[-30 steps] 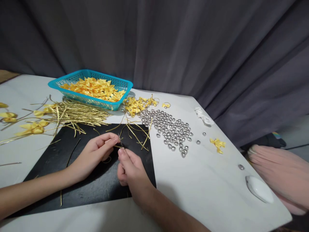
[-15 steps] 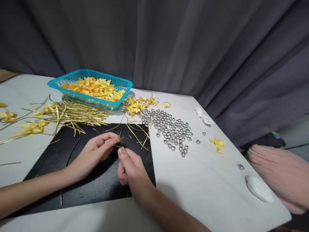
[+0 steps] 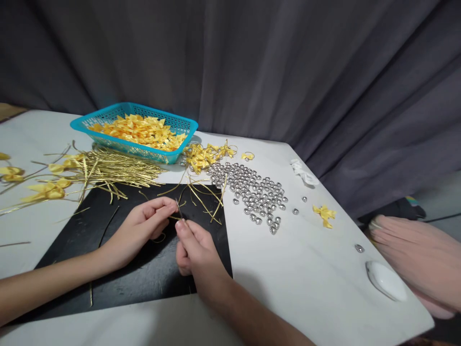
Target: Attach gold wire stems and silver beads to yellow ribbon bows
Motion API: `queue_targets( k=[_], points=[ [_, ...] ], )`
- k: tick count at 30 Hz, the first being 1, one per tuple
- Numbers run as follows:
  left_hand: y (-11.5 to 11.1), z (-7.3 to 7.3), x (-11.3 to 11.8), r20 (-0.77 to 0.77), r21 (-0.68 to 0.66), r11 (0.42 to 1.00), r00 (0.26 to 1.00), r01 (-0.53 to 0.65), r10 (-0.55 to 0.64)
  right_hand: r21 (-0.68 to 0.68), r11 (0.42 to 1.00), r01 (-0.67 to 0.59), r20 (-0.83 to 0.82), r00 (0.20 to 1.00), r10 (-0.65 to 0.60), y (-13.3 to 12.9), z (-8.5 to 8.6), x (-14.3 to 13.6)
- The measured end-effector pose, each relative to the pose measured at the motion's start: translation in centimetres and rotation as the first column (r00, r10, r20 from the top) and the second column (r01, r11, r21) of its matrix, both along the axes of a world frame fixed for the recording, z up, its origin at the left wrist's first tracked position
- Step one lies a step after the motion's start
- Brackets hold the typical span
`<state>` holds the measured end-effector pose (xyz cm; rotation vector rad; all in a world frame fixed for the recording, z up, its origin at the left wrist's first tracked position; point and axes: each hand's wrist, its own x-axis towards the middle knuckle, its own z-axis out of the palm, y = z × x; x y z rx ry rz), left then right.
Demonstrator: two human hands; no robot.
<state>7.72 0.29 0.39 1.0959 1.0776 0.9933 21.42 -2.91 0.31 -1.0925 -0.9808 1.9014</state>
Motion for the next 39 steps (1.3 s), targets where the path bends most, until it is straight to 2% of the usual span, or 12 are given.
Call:
queue_targets(
  k=[31,39],
  points=[
    [0.13,-0.25,-0.39,0.020,-0.031,0.999,1.000,0.021,-0.021,-0.036,0.999,0.001,-0.021,1.000,-0.002,0.06,0.01,0.00],
    [0.26,-0.30,-0.56,0.022,-0.023,0.999,0.999,0.029,-0.029,-0.087,0.996,-0.032,-0.093,0.995,0.024,0.27,0.20,0.13]
  ],
)
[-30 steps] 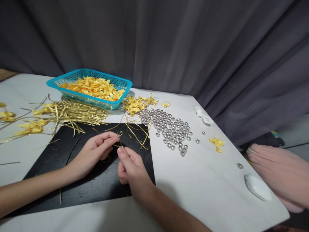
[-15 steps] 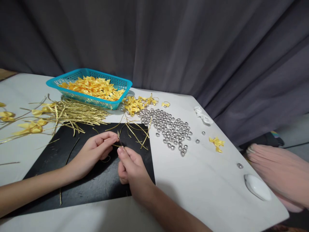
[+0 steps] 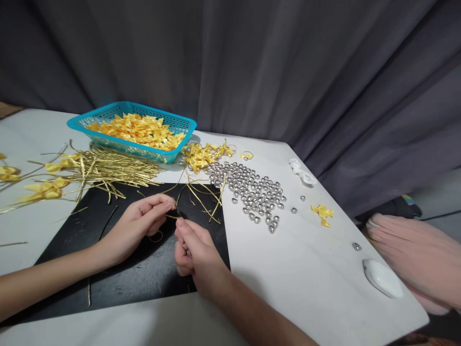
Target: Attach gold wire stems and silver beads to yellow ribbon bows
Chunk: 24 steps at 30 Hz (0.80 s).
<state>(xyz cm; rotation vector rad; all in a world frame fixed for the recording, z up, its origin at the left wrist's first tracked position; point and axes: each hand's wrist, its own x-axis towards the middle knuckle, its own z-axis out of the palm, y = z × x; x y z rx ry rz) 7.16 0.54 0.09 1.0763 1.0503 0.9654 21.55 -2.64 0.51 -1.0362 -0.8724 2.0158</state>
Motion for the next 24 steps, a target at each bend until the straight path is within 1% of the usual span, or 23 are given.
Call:
queue_targets(
  k=[12,24],
  points=[
    [0.18,0.12,-0.01,0.008,-0.013,0.999,0.999,0.034,-0.034,-0.052,0.998,-0.029,-0.036,0.999,0.028,0.28,-0.03,0.29],
    [0.31,0.01,0.07,0.027,-0.015,0.999,0.999,0.038,-0.038,-0.059,0.997,-0.048,-0.065,0.997,0.044,0.62,-0.20,0.43]
  ],
)
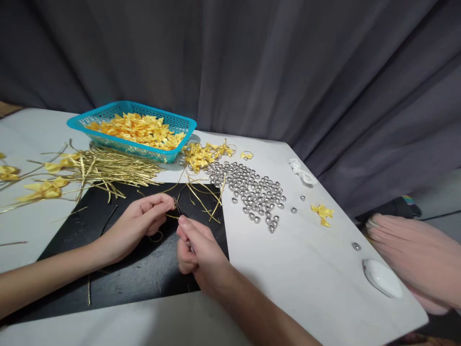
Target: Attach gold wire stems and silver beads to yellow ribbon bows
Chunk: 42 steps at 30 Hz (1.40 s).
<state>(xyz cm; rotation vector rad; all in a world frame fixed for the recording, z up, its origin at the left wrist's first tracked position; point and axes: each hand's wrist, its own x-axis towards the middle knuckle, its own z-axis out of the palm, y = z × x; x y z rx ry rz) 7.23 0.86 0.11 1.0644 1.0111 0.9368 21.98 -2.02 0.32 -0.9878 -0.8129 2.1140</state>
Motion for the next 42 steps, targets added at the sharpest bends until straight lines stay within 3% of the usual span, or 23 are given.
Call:
queue_targets(
  k=[10,17,42],
  points=[
    [0.00,-0.20,-0.23,0.018,0.020,1.000,1.000,0.019,-0.019,-0.068,0.997,0.028,-0.041,0.999,-0.031,0.15,-0.02,0.20],
    [-0.12,-0.31,-0.32,0.013,0.009,0.999,0.999,0.030,-0.031,-0.001,0.999,0.036,-0.011,0.999,-0.036,-0.29,0.13,0.04],
    [0.07,0.01,-0.22,-0.048,0.016,1.000,0.999,0.009,-0.008,0.007,0.999,0.035,0.036,0.999,-0.035,-0.15,0.11,-0.15]
  ],
)
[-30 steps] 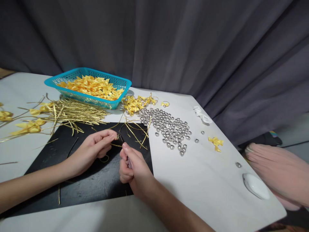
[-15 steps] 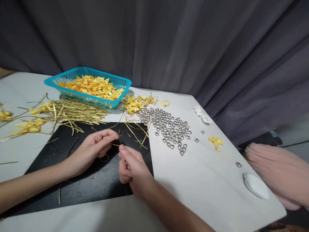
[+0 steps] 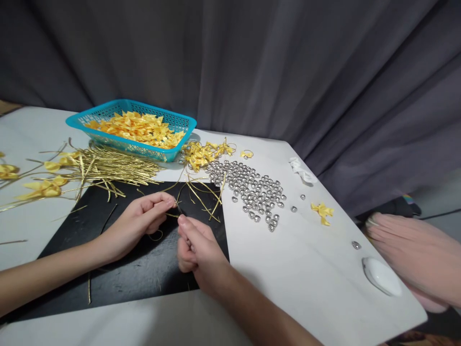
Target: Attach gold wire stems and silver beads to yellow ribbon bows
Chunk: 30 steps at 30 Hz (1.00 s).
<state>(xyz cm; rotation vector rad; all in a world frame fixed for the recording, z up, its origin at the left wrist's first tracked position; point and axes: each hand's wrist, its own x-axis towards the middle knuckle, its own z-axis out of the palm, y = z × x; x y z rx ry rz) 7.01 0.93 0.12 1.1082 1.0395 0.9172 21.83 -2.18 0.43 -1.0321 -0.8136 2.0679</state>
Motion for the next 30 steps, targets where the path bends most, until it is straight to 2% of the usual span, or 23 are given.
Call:
queue_targets(
  k=[30],
  points=[
    [-0.11,0.10,0.09,-0.041,-0.001,1.000,0.999,-0.001,0.001,0.000,1.000,0.010,0.015,1.000,-0.010,-0.17,0.11,0.05]
  ],
)
